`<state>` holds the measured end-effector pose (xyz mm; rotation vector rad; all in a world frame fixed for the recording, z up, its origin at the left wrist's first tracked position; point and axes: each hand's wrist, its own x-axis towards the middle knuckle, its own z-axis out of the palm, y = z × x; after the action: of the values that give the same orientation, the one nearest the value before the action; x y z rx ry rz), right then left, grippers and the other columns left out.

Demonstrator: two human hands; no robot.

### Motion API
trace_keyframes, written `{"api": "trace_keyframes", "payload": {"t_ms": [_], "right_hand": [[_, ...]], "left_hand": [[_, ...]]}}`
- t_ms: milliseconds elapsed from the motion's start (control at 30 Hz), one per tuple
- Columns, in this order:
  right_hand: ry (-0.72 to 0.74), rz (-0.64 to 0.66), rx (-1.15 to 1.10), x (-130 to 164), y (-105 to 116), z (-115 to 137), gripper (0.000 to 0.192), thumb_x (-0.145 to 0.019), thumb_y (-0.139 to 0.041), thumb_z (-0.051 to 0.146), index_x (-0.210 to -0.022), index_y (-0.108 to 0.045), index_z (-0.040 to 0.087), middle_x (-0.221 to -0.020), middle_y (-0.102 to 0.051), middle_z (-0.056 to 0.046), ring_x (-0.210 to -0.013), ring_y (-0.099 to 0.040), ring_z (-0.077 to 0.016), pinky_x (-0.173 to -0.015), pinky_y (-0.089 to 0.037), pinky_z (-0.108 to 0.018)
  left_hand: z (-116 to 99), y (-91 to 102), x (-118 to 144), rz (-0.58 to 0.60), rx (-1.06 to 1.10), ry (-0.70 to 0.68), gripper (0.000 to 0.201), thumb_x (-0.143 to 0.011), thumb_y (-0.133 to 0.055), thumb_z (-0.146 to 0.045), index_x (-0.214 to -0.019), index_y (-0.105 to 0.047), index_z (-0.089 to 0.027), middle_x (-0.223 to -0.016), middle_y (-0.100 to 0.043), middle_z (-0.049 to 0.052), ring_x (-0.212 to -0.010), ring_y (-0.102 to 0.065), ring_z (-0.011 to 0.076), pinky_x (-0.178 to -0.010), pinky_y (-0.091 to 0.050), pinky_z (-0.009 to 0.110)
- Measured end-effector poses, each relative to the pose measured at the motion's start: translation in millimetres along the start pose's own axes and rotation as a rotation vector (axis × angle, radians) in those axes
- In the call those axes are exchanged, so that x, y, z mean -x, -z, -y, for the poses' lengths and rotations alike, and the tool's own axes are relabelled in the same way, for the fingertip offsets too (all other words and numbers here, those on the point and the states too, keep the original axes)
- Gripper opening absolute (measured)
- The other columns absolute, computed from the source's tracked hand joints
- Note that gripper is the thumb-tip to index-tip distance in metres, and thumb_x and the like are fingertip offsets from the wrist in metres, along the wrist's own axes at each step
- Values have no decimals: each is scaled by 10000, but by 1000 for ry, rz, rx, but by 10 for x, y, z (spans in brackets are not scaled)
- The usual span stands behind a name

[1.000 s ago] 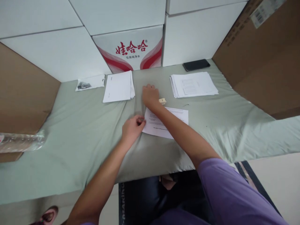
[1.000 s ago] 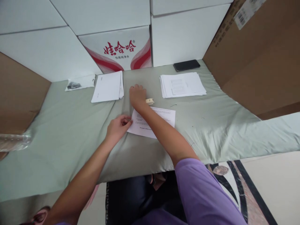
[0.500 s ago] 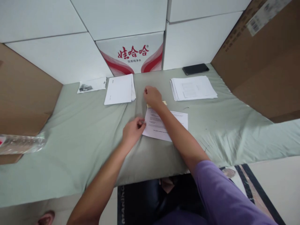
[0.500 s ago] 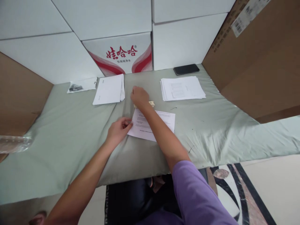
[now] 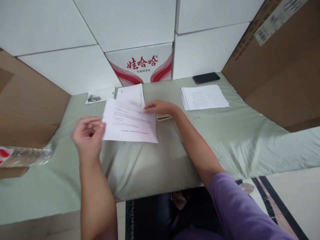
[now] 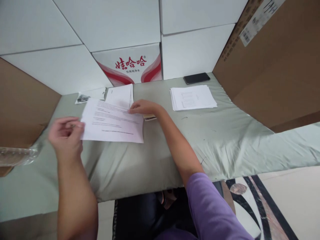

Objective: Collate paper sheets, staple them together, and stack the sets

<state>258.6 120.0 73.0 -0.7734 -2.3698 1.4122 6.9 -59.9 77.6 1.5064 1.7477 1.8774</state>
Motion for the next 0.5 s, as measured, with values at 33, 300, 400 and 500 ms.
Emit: {"api": "trace_keyframes", "payload": {"t_ms": [33, 300, 400, 500], "right_hand": [[29, 9, -82, -18, -28, -17, 311, -820, -702, 454, -906, -720, 156, -906, -692, -23, -852, -594, -157, -751, -435, -249], [172, -307, -669, 6, -76, 68, 487, -705, -815, 568, -938, -586, 206, -863, -610, 1, -775, -562, -134, -638, -464, -225], [160, -340, -563, 60, -8, 97, 470, -709, -818, 567, -921, -607, 205, -822, -591, 6, -759, -555, -135, -589, -439, -214], [148, -422, -584, 103, 33, 100, 484, -742, -785, 569, -1044, -628, 225, -872, -626, 7, -799, -592, -145, -624, -472, -223]], "left_hand": [[14, 33, -30, -102, 20, -41, 276, -710, -773, -294, -915, -646, -160, -732, -628, -25, -590, -483, 78, -530, -330, 186], [197, -36, -52, -19, 241, 177, 590, -662, -831, -458, -1129, -614, -169, -681, -592, -58, -589, -487, 89, -565, -406, 208], [285, -111, -19, 222, 218, 407, 576, -645, -852, -476, -1072, -652, -145, -771, -688, 1, -628, -581, 133, -518, -479, 242], [353, -182, -16, 201, 174, 442, 376, -675, -819, -414, -886, -666, -143, -689, -664, -8, -562, -554, 111, -463, -478, 228]]}}
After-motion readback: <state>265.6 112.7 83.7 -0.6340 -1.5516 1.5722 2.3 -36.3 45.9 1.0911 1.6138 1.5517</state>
